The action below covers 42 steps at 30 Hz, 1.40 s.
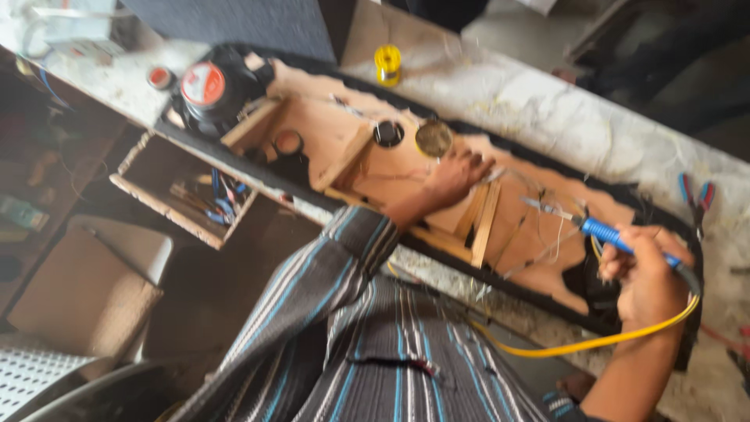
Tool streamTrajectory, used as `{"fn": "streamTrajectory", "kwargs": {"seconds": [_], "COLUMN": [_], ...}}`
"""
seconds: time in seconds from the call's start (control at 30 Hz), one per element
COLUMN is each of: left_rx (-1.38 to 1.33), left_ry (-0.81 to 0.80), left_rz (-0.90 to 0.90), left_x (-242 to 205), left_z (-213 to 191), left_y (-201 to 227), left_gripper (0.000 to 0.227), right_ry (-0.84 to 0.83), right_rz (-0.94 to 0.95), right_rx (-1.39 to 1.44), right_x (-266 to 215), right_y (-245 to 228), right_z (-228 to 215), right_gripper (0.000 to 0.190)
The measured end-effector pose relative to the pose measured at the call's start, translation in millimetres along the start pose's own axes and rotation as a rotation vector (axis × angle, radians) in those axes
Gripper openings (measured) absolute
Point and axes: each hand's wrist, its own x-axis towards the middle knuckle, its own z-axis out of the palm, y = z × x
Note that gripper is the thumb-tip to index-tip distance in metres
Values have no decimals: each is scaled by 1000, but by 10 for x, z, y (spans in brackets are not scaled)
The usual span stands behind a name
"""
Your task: The person uses a soldering iron and solder to connect wires to speaker terminals inside a wooden speaker enclosure. They repeatedly heat the connections and apply solder to secure the wires.
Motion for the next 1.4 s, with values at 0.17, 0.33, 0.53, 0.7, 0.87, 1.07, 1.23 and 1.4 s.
{"fn": "streamTrajectory", "kwargs": {"seconds": [0.17,0.33,0.53,0.7,0.87,1.07,1.23,1.4], "left_rx": [-43,-75,-111,-116,-151,-99,-1,118], "left_ry": [-89,-148,-145,-124,-157,-75,-40,-103], "left_rz": [-80,-147,-196,-227,-283,-282,-187,-78], "left_x": [52,81,99,135,132,105,126,121], "left_z": [105,26,42,120,163,166,161,151], "left_y": [-115,-89,-127,-137,-148,-97,-66,-43], "left_gripper": [23,15,21,24,21,14,7,9], "right_ry": [-10,41,55,49,46,38,23,1], "right_rz": [-33,29,4,1,13,11,4,22], "right_rx": [84,61,82,87,69,59,82,77], "right_x": [-104,-240,-317,-336,-329,-296,-251,-207], "right_y": [41,67,110,91,71,72,103,113], "right_z": [-146,-262,-293,-287,-294,-314,-306,-283], "right_gripper": [11,11,8,8,9,8,7,8]}}
